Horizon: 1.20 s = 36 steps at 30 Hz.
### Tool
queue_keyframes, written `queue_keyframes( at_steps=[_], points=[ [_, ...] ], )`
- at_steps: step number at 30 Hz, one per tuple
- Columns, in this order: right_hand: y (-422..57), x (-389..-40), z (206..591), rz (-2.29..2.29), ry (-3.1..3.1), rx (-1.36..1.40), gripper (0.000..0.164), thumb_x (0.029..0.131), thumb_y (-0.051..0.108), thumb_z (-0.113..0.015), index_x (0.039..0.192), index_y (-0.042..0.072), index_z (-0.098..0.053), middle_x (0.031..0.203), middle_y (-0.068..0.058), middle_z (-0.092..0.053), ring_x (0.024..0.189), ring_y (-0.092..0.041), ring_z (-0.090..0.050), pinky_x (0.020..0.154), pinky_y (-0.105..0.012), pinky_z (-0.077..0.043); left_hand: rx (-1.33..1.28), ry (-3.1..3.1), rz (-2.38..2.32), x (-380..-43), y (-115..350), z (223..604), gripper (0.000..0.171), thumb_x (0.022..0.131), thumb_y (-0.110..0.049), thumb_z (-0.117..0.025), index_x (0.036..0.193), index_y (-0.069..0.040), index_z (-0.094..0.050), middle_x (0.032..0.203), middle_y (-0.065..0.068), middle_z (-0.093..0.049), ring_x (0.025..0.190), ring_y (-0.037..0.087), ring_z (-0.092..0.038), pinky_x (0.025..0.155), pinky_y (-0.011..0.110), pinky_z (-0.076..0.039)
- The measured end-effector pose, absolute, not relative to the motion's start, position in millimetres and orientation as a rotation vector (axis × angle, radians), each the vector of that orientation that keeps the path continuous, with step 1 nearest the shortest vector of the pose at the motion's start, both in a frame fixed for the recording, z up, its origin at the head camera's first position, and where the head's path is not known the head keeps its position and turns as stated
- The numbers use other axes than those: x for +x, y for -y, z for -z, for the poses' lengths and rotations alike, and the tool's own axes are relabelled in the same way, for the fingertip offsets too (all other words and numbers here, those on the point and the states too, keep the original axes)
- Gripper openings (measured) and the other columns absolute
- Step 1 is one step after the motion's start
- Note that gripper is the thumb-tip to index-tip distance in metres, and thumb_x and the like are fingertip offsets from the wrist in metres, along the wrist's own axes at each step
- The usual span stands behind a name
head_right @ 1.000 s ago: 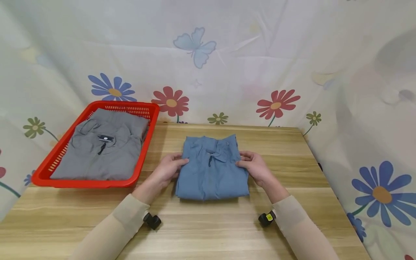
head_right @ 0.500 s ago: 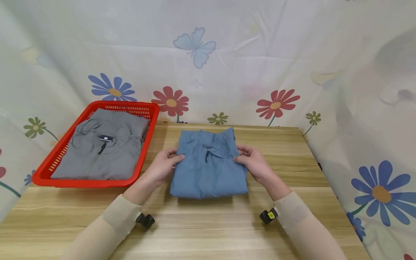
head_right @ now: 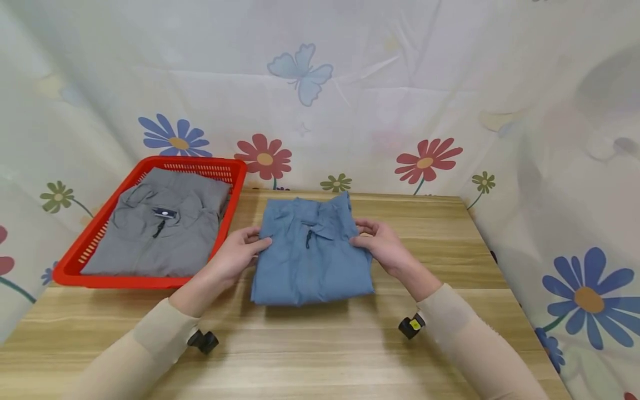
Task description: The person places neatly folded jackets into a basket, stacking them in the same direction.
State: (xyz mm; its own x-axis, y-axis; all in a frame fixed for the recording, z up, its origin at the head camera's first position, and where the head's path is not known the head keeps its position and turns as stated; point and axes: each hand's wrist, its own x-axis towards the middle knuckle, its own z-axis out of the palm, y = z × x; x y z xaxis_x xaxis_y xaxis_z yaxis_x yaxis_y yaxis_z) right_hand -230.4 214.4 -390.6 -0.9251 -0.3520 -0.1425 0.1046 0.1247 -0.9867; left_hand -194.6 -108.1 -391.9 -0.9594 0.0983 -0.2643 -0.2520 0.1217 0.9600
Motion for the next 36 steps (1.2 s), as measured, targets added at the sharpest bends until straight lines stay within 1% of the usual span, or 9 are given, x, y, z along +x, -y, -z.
queue_keyframes(
  at_steps=[8,12,16,19,23,27,29,33,36],
  points=[
    [-207.0,-230.9,381.5,1.828,-2.082,-0.270,0.057,0.095,-0.001,-0.063,0.147,-0.010,-0.042,0.117,-0.014,-0.059,0.101,-0.018,-0.061,0.082,-0.026,-0.055,-0.114,-2.114,-1.922,-189.5,116.2,384.3,0.065,0.107,-0.015,-0.056,0.160,0.005,-0.022,0.149,0.025,-0.046,0.131,0.033,-0.052,0.106,0.048,-0.046],
    [-203.8,-229.7,376.5,1.824,-2.095,-0.284,0.056,0.095,-0.002,-0.064,0.146,-0.010,-0.043,0.117,-0.014,-0.059,0.102,-0.019,-0.060,0.082,-0.025,-0.055,-0.070,-2.072,-1.971,-187.3,119.6,378.5,0.067,0.108,-0.014,-0.054,0.161,0.004,-0.018,0.151,0.024,-0.044,0.131,0.033,-0.051,0.106,0.046,-0.047],
    [-197.4,-227.6,371.3,1.832,-2.093,-0.303,0.056,0.094,-0.002,-0.065,0.146,-0.009,-0.045,0.115,-0.012,-0.061,0.102,-0.019,-0.061,0.082,-0.026,-0.055,-0.041,-2.088,-1.972,-185.9,129.4,371.0,0.067,0.108,-0.013,-0.054,0.161,0.003,-0.017,0.150,0.023,-0.046,0.127,0.033,-0.055,0.100,0.041,-0.052],
    [-192.6,-226.7,367.8,1.834,-2.103,-0.295,0.056,0.094,-0.001,-0.066,0.146,-0.008,-0.047,0.113,-0.011,-0.061,0.101,-0.019,-0.060,0.081,-0.026,-0.055,-0.013,-2.114,-1.957,-187.2,138.0,364.7,0.067,0.108,-0.014,-0.054,0.161,0.003,-0.017,0.150,0.024,-0.046,0.125,0.033,-0.056,0.100,0.040,-0.051],
    [-184.7,-226.4,360.5,1.826,-2.124,-0.289,0.055,0.094,0.001,-0.066,0.146,-0.005,-0.048,0.113,-0.012,-0.061,0.102,-0.022,-0.060,0.080,-0.027,-0.055,-0.001,-2.123,-1.940,-189.5,148.0,356.1,0.069,0.107,-0.015,-0.056,0.161,0.003,-0.017,0.149,0.024,-0.046,0.124,0.031,-0.056,0.104,0.038,-0.049],
    [-173.8,-228.4,351.6,1.828,-2.127,-0.301,0.054,0.095,0.001,-0.067,0.146,-0.002,-0.049,0.112,-0.013,-0.061,0.100,-0.024,-0.061,0.078,-0.030,-0.057,-0.011,-2.110,-1.931,-192.3,159.0,348.1,0.070,0.107,-0.016,-0.056,0.162,0.001,-0.015,0.149,0.023,-0.046,0.117,0.027,-0.060,0.095,0.034,-0.055],
    [-167.6,-229.8,348.1,1.834,-2.120,-0.303,0.054,0.095,0.000,-0.067,0.146,-0.002,-0.049,0.111,-0.013,-0.061,0.100,-0.023,-0.062,0.077,-0.030,-0.057,-0.014,-2.105,-1.929,-194.3,165.0,344.9,0.068,0.108,-0.017,-0.056,0.161,0.000,-0.017,0.148,0.023,-0.047,0.112,0.024,-0.062,0.091,0.031,-0.056],
    [-154.0,-232.9,343.9,1.848,-2.094,-0.307,0.055,0.094,-0.002,-0.066,0.147,-0.001,-0.050,0.110,-0.013,-0.061,0.102,-0.024,-0.062,0.078,-0.031,-0.058,-0.002,-2.097,-1.923,-197.3,178.2,341.1,0.069,0.108,-0.017,-0.055,0.162,0.000,-0.016,0.151,0.023,-0.045,0.110,0.018,-0.062,0.089,0.028,-0.056],
    [-144.7,-236.3,339.7,1.841,-2.099,-0.323,0.055,0.094,-0.001,-0.065,0.147,0.000,-0.050,0.112,-0.014,-0.061,0.104,-0.026,-0.061,0.079,-0.033,-0.057,-0.006,-2.097,-1.914,-198.3,188.6,337.8,0.074,0.108,-0.018,-0.055,0.163,-0.001,-0.010,0.153,0.023,-0.042,0.111,0.017,-0.062,0.090,0.029,-0.056]
  ],
)
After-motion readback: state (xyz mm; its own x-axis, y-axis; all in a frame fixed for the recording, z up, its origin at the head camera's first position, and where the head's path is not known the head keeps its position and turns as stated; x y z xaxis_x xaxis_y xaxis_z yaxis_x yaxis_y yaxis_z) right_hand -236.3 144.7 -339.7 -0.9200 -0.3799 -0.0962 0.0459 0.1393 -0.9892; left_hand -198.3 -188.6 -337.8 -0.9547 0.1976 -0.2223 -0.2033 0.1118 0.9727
